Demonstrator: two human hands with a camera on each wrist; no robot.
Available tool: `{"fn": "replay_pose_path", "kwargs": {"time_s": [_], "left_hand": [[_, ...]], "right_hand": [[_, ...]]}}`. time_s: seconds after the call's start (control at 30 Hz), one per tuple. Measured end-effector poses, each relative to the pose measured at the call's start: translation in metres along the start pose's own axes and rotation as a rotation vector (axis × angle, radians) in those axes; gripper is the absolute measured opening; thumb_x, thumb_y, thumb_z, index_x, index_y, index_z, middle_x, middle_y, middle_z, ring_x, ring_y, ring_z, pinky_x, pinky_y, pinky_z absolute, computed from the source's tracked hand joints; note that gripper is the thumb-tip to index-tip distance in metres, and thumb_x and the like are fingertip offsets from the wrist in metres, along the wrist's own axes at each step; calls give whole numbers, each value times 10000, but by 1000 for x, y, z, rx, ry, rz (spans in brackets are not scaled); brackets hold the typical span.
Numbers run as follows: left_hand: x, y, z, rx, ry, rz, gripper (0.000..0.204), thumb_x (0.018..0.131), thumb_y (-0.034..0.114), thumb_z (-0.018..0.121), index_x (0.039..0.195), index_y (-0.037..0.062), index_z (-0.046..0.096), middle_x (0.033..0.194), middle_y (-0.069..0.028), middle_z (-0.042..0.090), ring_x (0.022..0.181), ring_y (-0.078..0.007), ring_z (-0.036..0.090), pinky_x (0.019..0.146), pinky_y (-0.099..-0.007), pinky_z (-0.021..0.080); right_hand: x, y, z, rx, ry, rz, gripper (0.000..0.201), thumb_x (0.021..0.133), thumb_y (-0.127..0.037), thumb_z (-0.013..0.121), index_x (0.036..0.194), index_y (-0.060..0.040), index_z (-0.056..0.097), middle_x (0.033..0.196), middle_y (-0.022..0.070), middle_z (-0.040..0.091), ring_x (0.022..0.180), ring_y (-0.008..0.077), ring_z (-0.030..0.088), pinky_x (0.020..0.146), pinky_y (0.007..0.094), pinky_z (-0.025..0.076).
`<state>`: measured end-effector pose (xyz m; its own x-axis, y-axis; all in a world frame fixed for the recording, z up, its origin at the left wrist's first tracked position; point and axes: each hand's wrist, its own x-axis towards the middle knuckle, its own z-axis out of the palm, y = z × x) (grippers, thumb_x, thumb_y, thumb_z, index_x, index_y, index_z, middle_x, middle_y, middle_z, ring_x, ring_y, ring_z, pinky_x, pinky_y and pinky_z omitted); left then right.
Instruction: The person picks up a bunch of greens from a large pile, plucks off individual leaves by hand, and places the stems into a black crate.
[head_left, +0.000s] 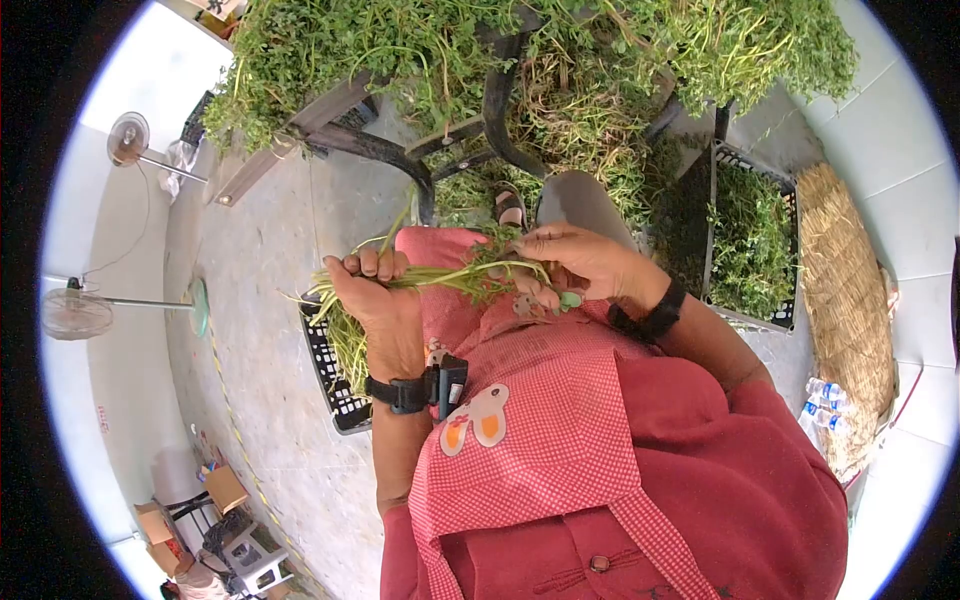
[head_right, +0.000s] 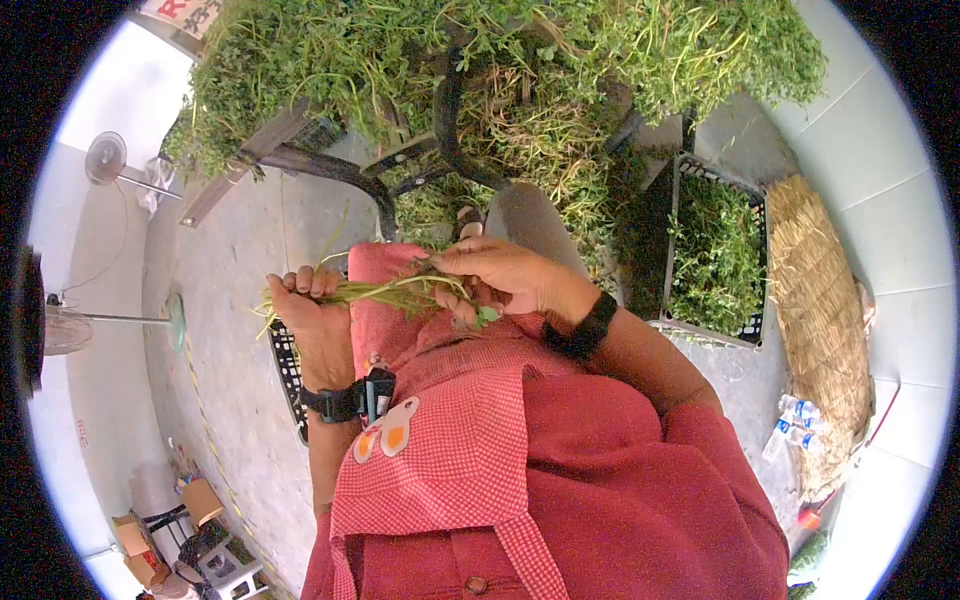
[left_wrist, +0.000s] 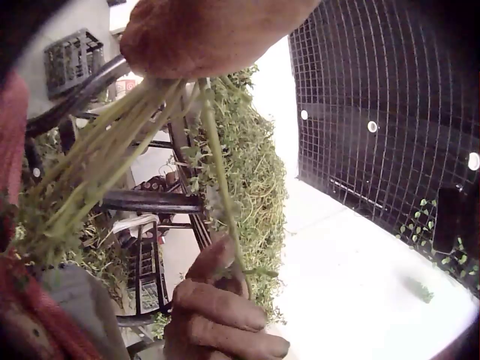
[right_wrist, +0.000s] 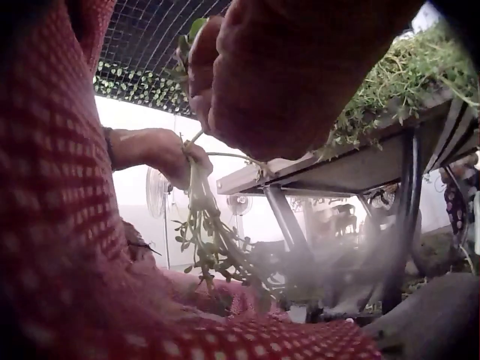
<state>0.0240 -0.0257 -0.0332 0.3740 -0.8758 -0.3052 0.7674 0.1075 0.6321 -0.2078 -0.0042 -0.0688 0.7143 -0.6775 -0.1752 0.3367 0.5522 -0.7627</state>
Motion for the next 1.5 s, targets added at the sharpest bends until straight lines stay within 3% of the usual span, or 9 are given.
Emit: {"fn": "replay_pose_path", "kwargs": {"time_s": [0.07,0.3,0.57,0.7,0.9,0.97,1.1,1.37,1.5], "left_hand": [[0,0,1,0,15,-4,394,957,436,287,684,158,341,525,27,277,445,-120,233,430,-267,241],[-1,2,2,4,12,11,382,957,410,290,674,155,303,517,26,244,439,-118,224,422,-268,227],[-1,7,10,-3,65,95,381,946,412,350,658,165,307,515,38,219,443,-106,178,418,-254,192],[1,2,10,-12,76,57,393,946,419,351,648,167,305,507,39,209,439,-107,176,417,-256,188],[-1,2,14,0,78,41,376,950,385,311,647,163,297,496,36,184,438,-112,171,422,-262,199],[1,0,11,11,93,58,390,952,405,309,645,164,301,499,38,198,435,-111,175,419,-261,204],[3,1,7,41,43,41,405,957,425,296,648,163,306,501,37,208,432,-112,174,418,-263,205],[5,8,11,14,78,87,393,945,424,359,653,165,315,500,36,218,423,-110,153,409,-258,176],[1,7,16,8,67,73,392,946,417,359,650,164,312,501,36,218,425,-111,152,411,-260,177]], "right_hand": [[0,2,2,177,-75,72,328,920,-324,488,860,-9,558,656,52,591,462,113,555,390,227,412],[2,3,-1,24,-102,66,271,941,-216,468,1000,40,535,694,73,593,513,130,591,442,243,462],[-17,1,7,-153,161,43,277,910,-223,512,983,41,551,813,109,640,650,182,659,461,259,549],[-9,0,10,-37,32,-8,301,905,-242,522,998,43,551,850,106,636,707,176,659,470,252,541],[-3,3,10,-310,-14,-108,254,876,-243,586,973,-9,603,786,24,611,587,76,557,493,169,415],[-9,-7,19,-449,90,7,245,848,-248,629,901,-10,624,697,-9,586,563,48,505,509,179,386],[-11,-5,15,-439,145,1,307,806,-300,654,868,1,639,686,4,593,608,73,557,515,230,419],[-21,-12,13,-811,-110,76,173,826,-161,622,875,4,645,725,10,615,649,54,561,552,203,439],[-19,-1,0,-559,-62,61,229,839,-141,594,996,24,612,843,42,631,717,83,588,591,210,465]]}}
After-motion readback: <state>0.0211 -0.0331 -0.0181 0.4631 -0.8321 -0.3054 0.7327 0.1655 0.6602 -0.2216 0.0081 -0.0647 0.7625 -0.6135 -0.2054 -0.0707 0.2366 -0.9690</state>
